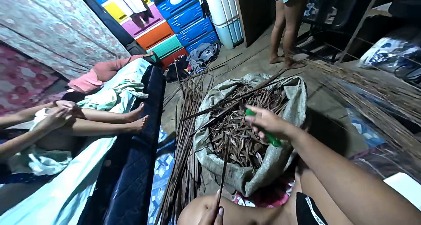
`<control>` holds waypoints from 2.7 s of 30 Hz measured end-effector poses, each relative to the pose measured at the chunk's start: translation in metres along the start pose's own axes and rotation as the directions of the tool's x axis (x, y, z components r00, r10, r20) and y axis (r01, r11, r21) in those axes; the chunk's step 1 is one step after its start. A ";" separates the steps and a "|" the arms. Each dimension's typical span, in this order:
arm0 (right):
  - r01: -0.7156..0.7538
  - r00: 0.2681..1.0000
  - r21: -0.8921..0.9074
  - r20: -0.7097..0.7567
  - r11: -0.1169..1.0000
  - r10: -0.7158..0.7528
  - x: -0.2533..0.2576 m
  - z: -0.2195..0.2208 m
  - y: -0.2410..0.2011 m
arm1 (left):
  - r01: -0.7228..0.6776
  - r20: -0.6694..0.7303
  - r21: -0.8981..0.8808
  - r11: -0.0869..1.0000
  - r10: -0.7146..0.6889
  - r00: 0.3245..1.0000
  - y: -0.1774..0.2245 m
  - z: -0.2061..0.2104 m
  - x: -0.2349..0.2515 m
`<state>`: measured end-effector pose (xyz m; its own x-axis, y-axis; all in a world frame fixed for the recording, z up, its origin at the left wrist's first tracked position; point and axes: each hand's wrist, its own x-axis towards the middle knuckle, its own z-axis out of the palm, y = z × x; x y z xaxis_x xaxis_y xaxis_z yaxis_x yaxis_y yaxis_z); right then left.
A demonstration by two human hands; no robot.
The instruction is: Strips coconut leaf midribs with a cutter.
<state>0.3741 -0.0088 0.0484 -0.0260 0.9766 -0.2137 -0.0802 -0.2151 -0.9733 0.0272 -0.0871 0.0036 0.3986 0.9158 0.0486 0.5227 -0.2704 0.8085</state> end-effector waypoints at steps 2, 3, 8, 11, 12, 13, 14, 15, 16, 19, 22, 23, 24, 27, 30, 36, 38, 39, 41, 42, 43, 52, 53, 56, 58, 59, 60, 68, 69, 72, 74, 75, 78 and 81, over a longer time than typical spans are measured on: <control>0.009 0.977 0.026 0.214 1.000 -0.015 -0.010 0.012 0.003 | -0.066 -0.043 0.120 0.991 0.072 0.996 0.006 0.000 0.004; 0.010 0.955 0.031 0.295 0.999 -0.018 -0.013 0.017 0.007 | -0.086 -0.060 0.156 0.984 0.097 0.993 0.008 0.001 0.005; -0.016 0.912 0.051 0.411 0.999 -0.006 -0.011 0.032 0.015 | -0.045 -0.063 0.204 0.978 0.059 0.996 0.016 0.003 0.004; -0.034 0.926 0.060 0.377 0.998 0.009 -0.010 0.035 0.016 | -0.067 -0.038 0.264 0.962 0.080 0.996 0.020 0.003 0.009; -0.034 0.928 0.065 0.372 0.997 0.007 -0.009 0.035 0.016 | -0.072 -0.016 0.298 0.952 0.081 0.997 0.024 0.001 0.014; -0.031 0.930 0.072 0.369 0.997 0.003 -0.008 0.034 0.017 | -0.064 0.011 0.310 0.949 0.064 0.998 0.029 0.000 0.021; -0.029 0.930 0.077 0.366 0.997 -0.001 -0.007 0.033 0.018 | -0.051 0.045 0.292 0.955 0.040 0.998 0.031 -0.001 0.030; -0.026 0.932 0.083 0.363 0.996 -0.006 -0.007 0.033 0.020 | -0.059 0.059 0.254 0.965 0.045 0.997 0.028 0.001 0.040; -0.023 0.932 0.088 0.362 0.996 -0.010 -0.006 0.032 0.020 | -0.104 0.050 0.210 0.972 0.096 0.994 0.021 0.005 0.053; -0.022 0.934 0.102 0.358 0.995 -0.016 -0.005 0.031 0.021 | -0.133 0.070 -0.003 0.991 0.132 0.989 0.020 0.015 0.093; -0.042 0.936 0.100 0.351 0.994 0.005 -0.004 0.030 0.021 | 0.013 0.122 -0.210 0.978 0.013 0.992 0.038 0.024 0.116; -0.045 0.937 0.095 0.350 0.994 0.009 -0.003 0.030 0.021 | 0.051 0.134 -0.278 0.959 -0.014 0.991 0.040 0.027 0.119; -0.052 0.936 0.086 0.350 0.995 0.019 -0.003 0.029 0.020 | 0.088 0.147 -0.346 0.934 -0.039 0.988 0.041 0.030 0.121; -0.073 0.932 0.048 0.358 0.996 0.051 0.000 0.028 0.018 | 0.211 0.174 -0.499 0.840 -0.141 0.975 0.040 0.037 0.123; -0.094 0.931 0.038 0.358 0.995 0.075 0.002 0.029 0.016 | 0.301 0.186 -0.596 0.744 -0.237 0.954 0.042 0.039 0.123; -0.096 0.943 0.057 0.325 0.994 0.073 0.005 0.030 0.018 | 0.201 0.050 -0.563 0.802 -0.210 0.976 0.044 0.050 0.120; -0.094 0.946 0.066 0.316 0.993 0.069 0.006 0.030 0.019 | 0.189 0.029 -0.557 0.809 -0.208 0.978 0.043 0.053 0.119; -0.090 0.949 0.078 0.310 0.993 0.062 0.006 0.030 0.019 | 0.184 0.025 -0.558 0.809 -0.206 0.978 0.043 0.053 0.119; -0.075 0.957 0.116 0.287 0.990 0.039 0.008 0.028 0.020 | 0.166 0.010 -0.559 0.812 -0.193 0.981 0.043 0.054 0.118; -0.065 0.963 0.134 0.268 0.989 0.027 0.010 0.027 0.020 | 0.157 0.005 -0.551 0.819 -0.186 0.983 0.043 0.054 0.118; -0.058 0.969 0.149 0.246 0.987 0.020 0.011 0.024 0.020 | 0.151 0.003 -0.536 0.831 -0.176 0.984 0.043 0.054 0.118; 0.039 0.995 -0.365 0.097 0.930 -0.004 0.004 0.029 0.010 | 0.025 -0.003 0.006 1.000 -0.025 1.000 0.047 0.038 0.142; 0.056 0.996 -0.434 0.092 0.899 -0.018 0.004 0.034 0.013 | 0.010 0.000 0.072 0.997 -0.010 1.000 0.048 0.036 0.146; 0.069 0.996 -0.609 0.092 0.790 -0.016 0.004 0.050 0.022 | 0.017 0.022 0.190 0.982 -0.022 1.000 0.049 0.034 0.157; 0.051 0.995 -0.717 0.100 0.695 0.030 0.003 0.059 0.022 | 0.052 0.040 0.235 0.971 -0.064 0.997 0.053 0.032 0.163; 0.044 0.994 -0.746 0.098 0.665 0.043 0.003 0.063 0.023 | 0.064 0.034 0.261 0.963 -0.076 0.997 0.054 0.033 0.165; 0.033 0.994 -0.758 0.091 0.652 0.054 0.002 0.067 0.024 | 0.068 0.020 0.286 0.956 -0.077 0.997 0.055 0.034 0.167; -0.097 0.987 -0.788 0.002 0.608 0.160 -0.012 0.079 0.017 | 0.135 -0.034 0.375 0.917 -0.132 0.991 0.061 0.045 0.171; -0.112 0.985 -0.788 -0.006 0.606 0.175 -0.013 0.079 0.016 | 0.135 -0.036 0.374 0.918 -0.131 0.991 0.062 0.046 0.171; -0.142 0.981 -0.792 -0.031 0.594 0.192 -0.014 0.081 0.015 | 0.110 -0.055 0.399 0.910 -0.096 0.994 0.062 0.051 0.170; -0.161 0.979 -0.797 -0.055 0.582 0.196 -0.013 0.083 0.016 | 0.107 -0.068 0.426 0.898 -0.087 0.994 0.063 0.054 0.170; -0.175 0.977 -0.797 -0.070 0.578 0.199 -0.011 0.084 0.017 | 0.112 -0.064 0.441 0.890 -0.094 0.994 0.063 0.056 0.170; -0.205 0.972 -0.795 -0.097 0.571 0.214 -0.008 0.088 0.021 | 0.114 -0.055 0.471 0.875 -0.100 0.994 0.062 0.060 0.169; -0.219 0.970 -0.803 -0.117 0.554 0.215 -0.003 0.089 0.025 | 0.127 -0.056 0.485 0.865 -0.114 0.992 0.062 0.064 0.168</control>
<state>0.2837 -0.0182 0.0318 0.0736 0.9015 -0.4265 0.7616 -0.3269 -0.5595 0.1746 0.0313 0.0240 0.2935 0.9559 -0.0112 0.8684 -0.2618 0.4211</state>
